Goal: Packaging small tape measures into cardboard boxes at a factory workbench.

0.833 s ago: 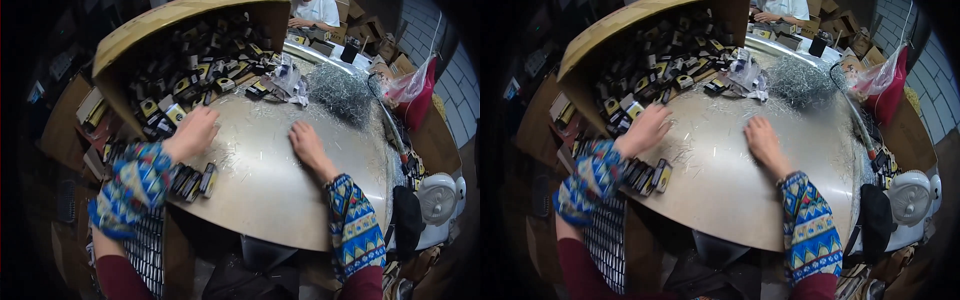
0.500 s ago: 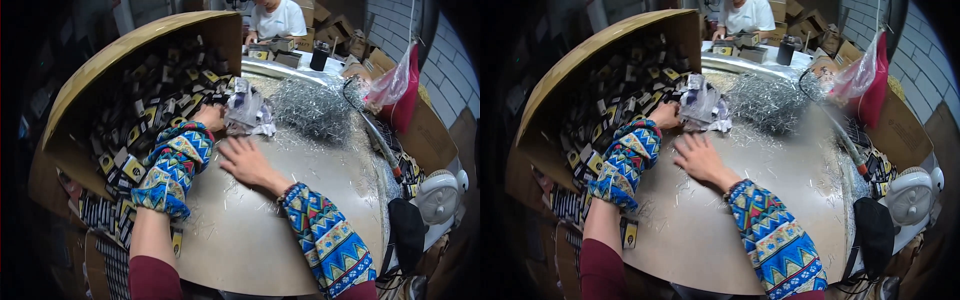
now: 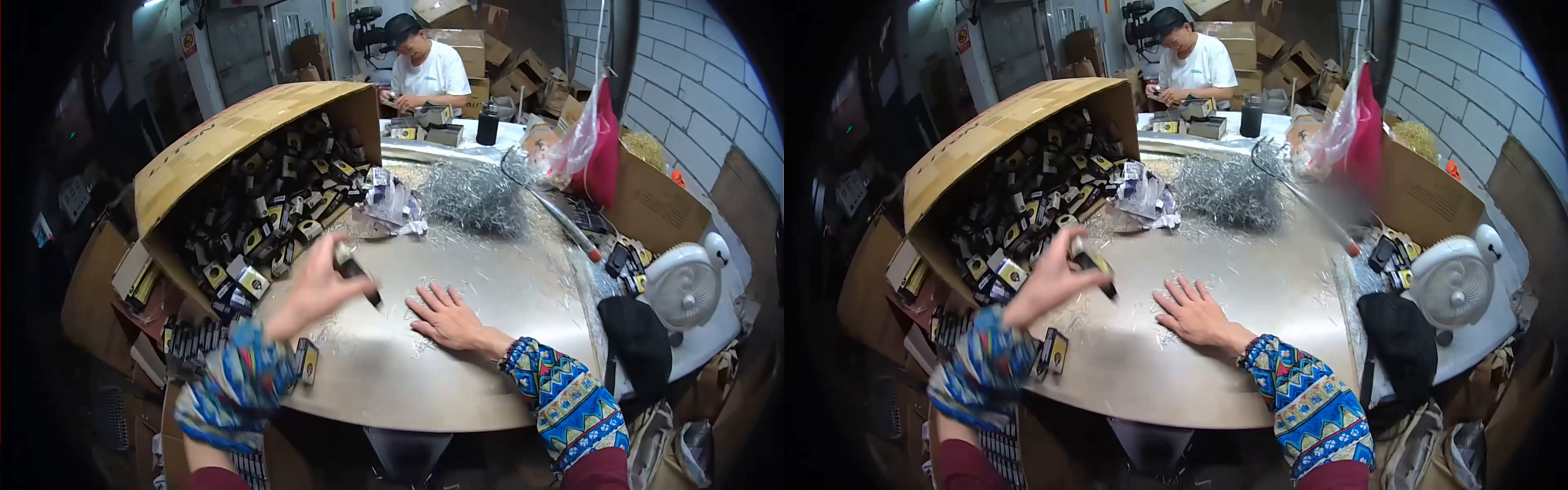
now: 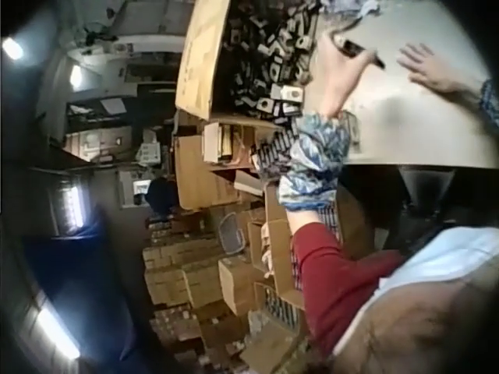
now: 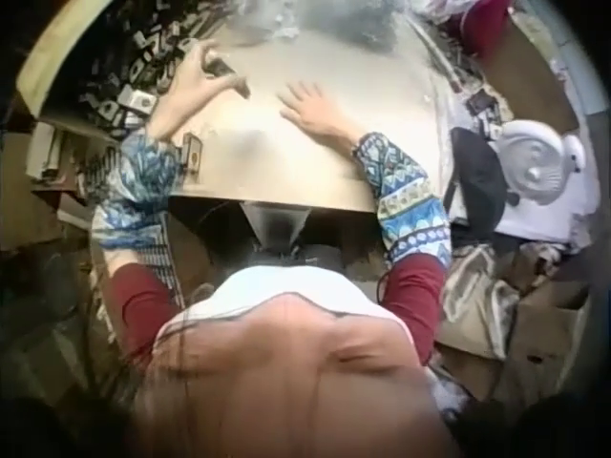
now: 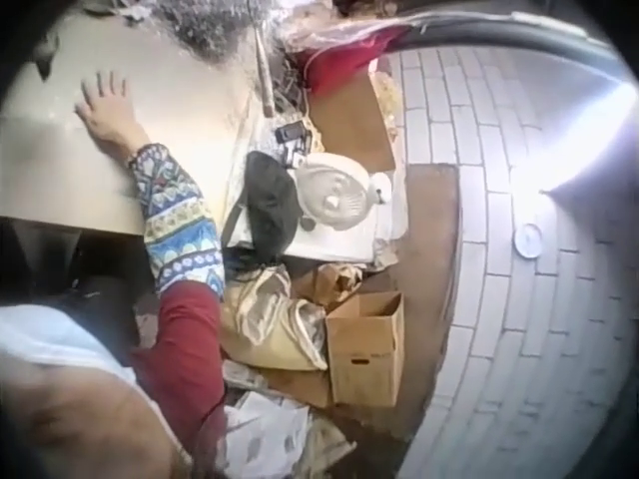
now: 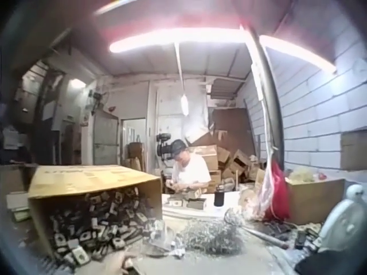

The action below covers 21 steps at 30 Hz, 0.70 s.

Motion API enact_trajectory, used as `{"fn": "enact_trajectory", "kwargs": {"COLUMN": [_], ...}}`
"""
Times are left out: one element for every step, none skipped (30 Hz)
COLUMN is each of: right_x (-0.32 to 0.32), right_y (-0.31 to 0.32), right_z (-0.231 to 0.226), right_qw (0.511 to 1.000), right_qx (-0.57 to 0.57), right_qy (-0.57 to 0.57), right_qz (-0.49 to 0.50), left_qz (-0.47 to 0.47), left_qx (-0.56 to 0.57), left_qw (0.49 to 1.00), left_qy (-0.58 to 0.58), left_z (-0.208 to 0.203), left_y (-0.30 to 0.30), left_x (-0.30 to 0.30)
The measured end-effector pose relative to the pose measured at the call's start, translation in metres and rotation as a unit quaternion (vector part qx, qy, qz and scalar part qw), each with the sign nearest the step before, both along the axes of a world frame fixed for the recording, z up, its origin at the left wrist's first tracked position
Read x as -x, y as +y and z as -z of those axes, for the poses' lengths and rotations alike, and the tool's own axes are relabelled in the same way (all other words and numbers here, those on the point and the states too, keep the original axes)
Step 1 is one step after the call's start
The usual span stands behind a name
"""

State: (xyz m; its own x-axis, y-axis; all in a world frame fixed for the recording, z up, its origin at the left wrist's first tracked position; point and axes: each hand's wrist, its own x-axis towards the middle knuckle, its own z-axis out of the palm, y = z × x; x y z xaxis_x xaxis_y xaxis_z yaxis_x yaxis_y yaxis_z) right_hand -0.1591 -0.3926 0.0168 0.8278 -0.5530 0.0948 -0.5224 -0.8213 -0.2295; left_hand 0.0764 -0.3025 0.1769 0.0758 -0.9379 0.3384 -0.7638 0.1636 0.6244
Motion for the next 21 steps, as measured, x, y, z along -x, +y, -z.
{"fn": "enact_trajectory", "kwargs": {"right_x": [0.008, 0.014, 0.015, 0.017, 0.02, 0.023, 0.024, 0.027, 0.031, 0.038, 0.041, 0.047, 0.055, 0.067, 0.07, 0.068, 0.066, 0.055, 0.043, 0.03, 0.018], "right_y": [0.009, 0.02, 0.033, 0.042, 0.049, 0.056, 0.06, 0.059, 0.046, 0.054, 0.049, 0.047, 0.051, 0.046, 0.047, 0.049, 0.051, 0.056, 0.063, 0.068, 0.074], "right_z": [-0.001, -0.002, -0.005, -0.002, -0.002, -0.003, -0.004, -0.006, -0.014, -0.02, -0.02, -0.026, -0.037, -0.031, -0.02, -0.012, -0.004, -0.003, -0.004, -0.006, -0.006], "right_qw": [1.0, 0.999, 0.999, 0.996, 0.997, 0.996, 0.996, 0.997, 0.991, 0.948, 0.932, 0.91, 0.919, 0.934, 0.934, 0.957, 0.972, 0.975, 0.975, 0.98, 0.985], "right_qx": [-0.003, 0.004, 0.012, 0.05, 0.046, 0.033, 0.018, -0.009, -0.112, -0.218, -0.209, -0.2, -0.147, -0.122, -0.127, -0.056, 0.016, -0.018, -0.025, -0.002, 0.017], "right_qy": [0.001, -0.006, -0.018, -0.033, -0.03, -0.032, -0.033, -0.012, 0.0, -0.208, -0.262, -0.33, -0.326, -0.306, -0.301, -0.234, -0.164, -0.1, -0.099, -0.094, -0.087], "right_qz": [0.007, 0.033, 0.042, 0.06, 0.061, 0.074, 0.087, 0.078, 0.069, 0.107, 0.138, 0.152, 0.166, 0.141, 0.148, 0.16, 0.169, 0.2, 0.196, 0.175, 0.151], "left_qz": [0.037, 0.042, 0.03, 0.008, -0.013, -0.03, -0.031, -0.029, -0.02, -0.015, -0.021, -0.021, -0.033, -0.053, -0.02, -0.008, 0.002, -0.059, -0.039, -0.057, -0.078], "left_qx": [0.061, 0.014, -0.029, 0.018, 0.06, 0.075, 0.067, 0.023, -0.031, -0.068, -0.103, -0.069, -0.086, -0.145, -0.172, -0.17, -0.162, -0.198, -0.205, -0.203, -0.199], "left_qw": [0.997, 0.992, 0.972, 0.99, 0.997, 0.996, 0.997, 0.999, 0.994, 0.988, 0.986, 0.99, 0.993, 0.988, 0.98, 0.948, 0.888, 0.785, 0.716, 0.664, 0.607], "left_qy": [-0.006, 0.116, 0.23, 0.137, 0.046, 0.024, 0.029, -0.04, -0.104, -0.138, -0.131, -0.124, -0.078, 0.007, 0.1, 0.269, 0.43, 0.584, 0.667, 0.717, 0.766], "left_z": [0.024, 0.049, 0.065, 0.077, 0.088, 0.098, 0.105, 0.108, 0.113, 0.107, 0.11, 0.103, 0.096, 0.086, 0.086, 0.102, 0.119, 0.125, 0.131, 0.138, 0.143], "left_y": [0.024, 0.049, 0.08, 0.095, 0.106, 0.112, 0.115, 0.115, 0.116, 0.126, 0.128, 0.14, 0.151, 0.162, 0.172, 0.183, 0.195, 0.209, 0.226, 0.241, 0.255], "left_x": [0.014, 0.031, 0.049, 0.064, 0.078, 0.086, 0.087, 0.085, 0.084, 0.079, 0.072, 0.067, 0.066, 0.067, 0.063, 0.059, 0.056, 0.056, 0.05, 0.049, 0.05]}}
